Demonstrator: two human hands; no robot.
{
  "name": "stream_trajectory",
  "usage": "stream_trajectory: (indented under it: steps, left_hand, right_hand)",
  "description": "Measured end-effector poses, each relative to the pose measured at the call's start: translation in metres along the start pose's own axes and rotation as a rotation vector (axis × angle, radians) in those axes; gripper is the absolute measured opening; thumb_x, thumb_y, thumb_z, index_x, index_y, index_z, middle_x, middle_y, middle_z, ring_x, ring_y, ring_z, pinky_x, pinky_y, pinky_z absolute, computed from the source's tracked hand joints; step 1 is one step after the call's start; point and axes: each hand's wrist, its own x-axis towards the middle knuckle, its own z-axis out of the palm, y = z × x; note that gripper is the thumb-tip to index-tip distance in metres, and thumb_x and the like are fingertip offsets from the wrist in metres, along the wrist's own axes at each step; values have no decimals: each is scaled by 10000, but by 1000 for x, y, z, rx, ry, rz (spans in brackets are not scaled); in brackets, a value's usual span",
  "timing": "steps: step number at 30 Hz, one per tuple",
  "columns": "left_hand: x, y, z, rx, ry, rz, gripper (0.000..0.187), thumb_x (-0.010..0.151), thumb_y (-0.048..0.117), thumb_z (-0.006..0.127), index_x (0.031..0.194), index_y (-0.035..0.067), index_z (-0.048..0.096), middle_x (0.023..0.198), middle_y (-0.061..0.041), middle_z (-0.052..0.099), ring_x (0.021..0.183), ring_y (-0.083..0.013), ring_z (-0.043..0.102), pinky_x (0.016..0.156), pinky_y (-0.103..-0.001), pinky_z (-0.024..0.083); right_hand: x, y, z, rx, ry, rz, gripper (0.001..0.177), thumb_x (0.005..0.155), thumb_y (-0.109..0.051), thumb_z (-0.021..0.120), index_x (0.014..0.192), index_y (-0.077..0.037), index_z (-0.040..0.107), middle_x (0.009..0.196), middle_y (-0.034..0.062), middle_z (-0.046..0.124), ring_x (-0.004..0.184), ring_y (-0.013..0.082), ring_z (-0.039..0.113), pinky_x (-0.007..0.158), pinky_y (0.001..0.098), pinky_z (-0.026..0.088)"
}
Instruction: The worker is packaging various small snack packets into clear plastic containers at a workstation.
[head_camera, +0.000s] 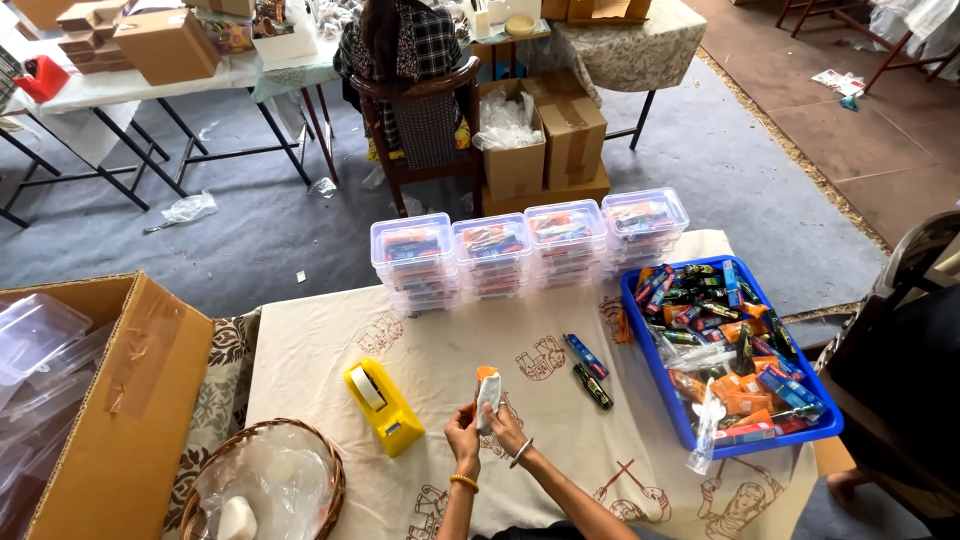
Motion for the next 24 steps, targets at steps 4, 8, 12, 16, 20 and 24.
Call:
stream_trajectory:
  steps: [4, 8, 12, 16, 20, 24]
  left_hand:
    - [-11, 21, 1, 8, -196, -131, 198, 907, 70, 744, 1083, -22, 744, 948, -84, 766, 813, -136, 695, 653, -263, 538]
    - [-27, 50, 7, 25, -396, -164, 177, 887, 65, 783, 1038, -18, 742, 876, -66, 789, 767, -131, 718, 616, -249, 525]
    - [-31, 36, 13, -15, -365, -160, 174, 867, 55, 785, 1022, -14, 746, 873, -68, 796, 759, -137, 730, 641, -259, 576]
    - [-28, 29, 17, -35, -202, -99, 164, 863, 53, 756, 1006, -25, 743, 888, -92, 785, 752, -145, 743, 663, -284, 641]
    - [-16, 28, 2, -9, -318, -133, 189, 876, 60, 774, 1031, -43, 741, 913, -114, 782, 759, -145, 730, 667, -287, 627]
    - [-26, 55, 0, 14, -441, -154, 228, 858, 52, 804, 1062, -34, 749, 916, -102, 789, 763, -141, 720, 676, -268, 607]
  right_hand:
    - [-2, -35, -3, -159, 118, -265, 661, 1028, -489, 517, 1472, -36, 332, 1240, 80, 606, 1089, 160, 597, 911, 291, 503]
    - [17, -30, -26, 105, 241, -106, 512, 1017, -472, 585, 1174, 15, 607, 893, 73, 675, 724, 137, 627, 617, 291, 533]
    - [2, -55, -22, 343, 267, 105, 455, 994, -450, 593, 1058, 0, 592, 830, 57, 686, 673, 143, 670, 591, 294, 569]
    - [0, -17, -17, 174, 195, 69, 409, 985, -447, 620, 1114, -59, 616, 875, 32, 677, 693, 109, 621, 580, 254, 516]
    - [12, -18, -21, 86, 238, 3, 393, 977, -431, 659, 1107, -62, 637, 918, 20, 714, 761, 110, 677, 647, 244, 576]
    - [17, -37, -34, 431, 201, 157, 462, 994, -461, 609, 1000, 1, 631, 769, 99, 691, 613, 190, 665, 538, 317, 571]
